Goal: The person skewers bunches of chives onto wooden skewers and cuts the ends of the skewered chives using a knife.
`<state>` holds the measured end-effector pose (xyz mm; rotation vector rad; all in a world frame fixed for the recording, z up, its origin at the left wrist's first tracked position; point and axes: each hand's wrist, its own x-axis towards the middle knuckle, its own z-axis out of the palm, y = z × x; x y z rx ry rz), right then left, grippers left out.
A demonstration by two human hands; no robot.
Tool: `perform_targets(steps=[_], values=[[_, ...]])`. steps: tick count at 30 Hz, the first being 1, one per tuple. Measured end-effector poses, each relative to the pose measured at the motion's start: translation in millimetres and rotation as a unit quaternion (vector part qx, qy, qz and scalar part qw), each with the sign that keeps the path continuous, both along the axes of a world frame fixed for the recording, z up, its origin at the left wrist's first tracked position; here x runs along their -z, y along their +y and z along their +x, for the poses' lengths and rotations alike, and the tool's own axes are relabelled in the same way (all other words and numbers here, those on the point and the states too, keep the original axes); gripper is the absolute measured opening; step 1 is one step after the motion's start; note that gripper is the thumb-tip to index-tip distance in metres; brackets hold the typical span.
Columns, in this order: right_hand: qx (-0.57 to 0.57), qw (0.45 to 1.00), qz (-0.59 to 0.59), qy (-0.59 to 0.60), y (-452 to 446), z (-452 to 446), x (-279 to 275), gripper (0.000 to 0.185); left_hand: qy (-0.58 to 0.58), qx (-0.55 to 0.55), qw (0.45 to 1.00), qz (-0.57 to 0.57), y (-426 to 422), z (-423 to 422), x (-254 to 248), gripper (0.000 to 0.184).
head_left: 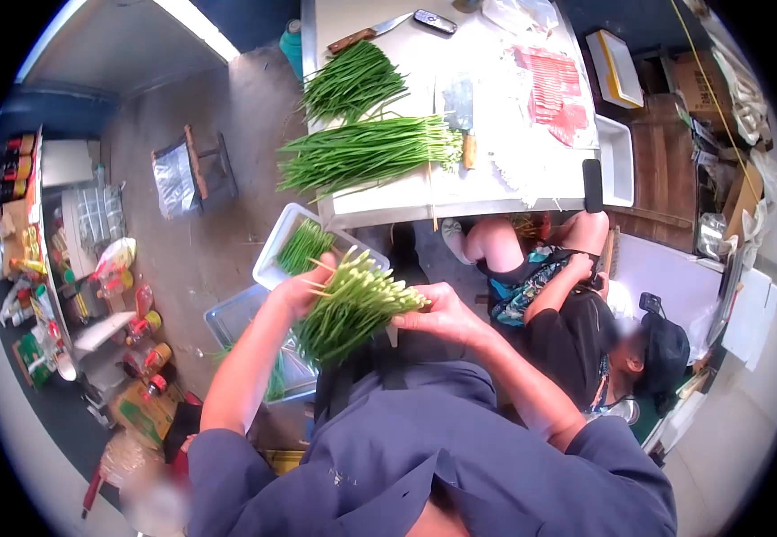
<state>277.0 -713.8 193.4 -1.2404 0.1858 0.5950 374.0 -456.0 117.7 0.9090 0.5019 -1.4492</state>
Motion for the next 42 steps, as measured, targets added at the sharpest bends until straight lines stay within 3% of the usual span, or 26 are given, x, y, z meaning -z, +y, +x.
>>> perform_targets(steps=[2,3,5,6,8,9,10,14,17,20,21,24,30,32,34,36,38,42], values=[[0.035,0.987,0.031,0.155,-13.1,-1.7,12.6,0.023,-0.001,-0.021,0.989,-0.145,8.0,-6.2,41.1,0.085],[0.066,0.982,0.056,0.171,-15.3,0.6,13.7,0.018,0.002,-0.027,0.981,-0.191,6.6,-3.5,49.9,0.087],[0.099,0.972,0.079,0.199,-24.1,-3.5,32.0,0.017,0.143,0.049,0.954,-0.258,-22.4,23.9,-2.7,0.087],[0.127,0.961,0.098,0.227,-28.1,-4.8,41.9,0.017,0.146,0.053,0.955,-0.252,-23.9,32.9,-0.3,0.087],[0.177,0.948,0.101,0.246,-38.4,4.1,49.3,0.022,0.096,0.157,0.977,-0.111,-21.6,53.9,5.4,0.085],[0.197,0.944,0.100,0.245,-43.5,7.2,58.3,0.023,0.063,0.178,0.981,0.035,-30.4,68.7,-6.7,0.088],[0.216,0.940,0.100,0.244,-48.3,12.5,65.7,0.023,0.028,0.239,0.971,0.008,-41.6,88.9,-5.1,0.086],[0.274,0.930,0.091,0.227,-67.4,47.6,106.1,0.024,-0.139,0.313,0.938,0.050,-69.3,154.0,33.5,0.071],[0.300,0.926,0.090,0.211,-77.6,85.9,136.6,0.024,-0.296,0.382,0.870,0.094,-106.1,197.8,35.5,0.057],[0.295,0.932,0.084,0.193,-89.5,118.6,163.4,0.028,-0.426,0.388,0.802,0.159,-110.8,224.5,80.1,0.050],[0.291,0.934,0.081,0.191,-94.0,126.8,172.6,0.030,-0.414,0.381,0.817,0.126,-134.7,228.4,47.8,0.052],[0.301,0.931,0.066,0.193,-102.2,143.4,195.8,0.031,-0.531,0.369,0.744,0.171,-142.7,232.6,68.3,0.054],[0.322,0.914,0.075,0.233,-98.2,140.9,227.1,0.031,-0.608,0.351,0.675,0.228,-142.4,226.4,95.6,0.057],[0.327,0.911,0.088,0.234,-95.7,137.6,232.8,0.032,-0.595,0.354,0.677,0.248,-146.4,215.7,90.4,0.055],[0.336,0.909,0.083,0.231,-93.5,138.7,234.1,0.031,-0.728,0.306,0.535,0.300,-149.3,203.5,88.9,0.054],[0.338,0.908,0.081,0.233,-94.2,142.5,233.4,0.031,-0.734,0.265,0.543,0.312,-162.5,188.1,88.5,0.059],[0.338,0.908,0.077,0.235,-94.7,144.8,232.3,0.032,-0.833,0.198,0.415,0.307,-182.9,172.3,91.3,0.065],[0.353,0.905,0.053,0.231,-88.7,141.9,233.1,0.033,-0.825,0.245,0.435,0.264,-218.7,159.3,117.4,0.074]])
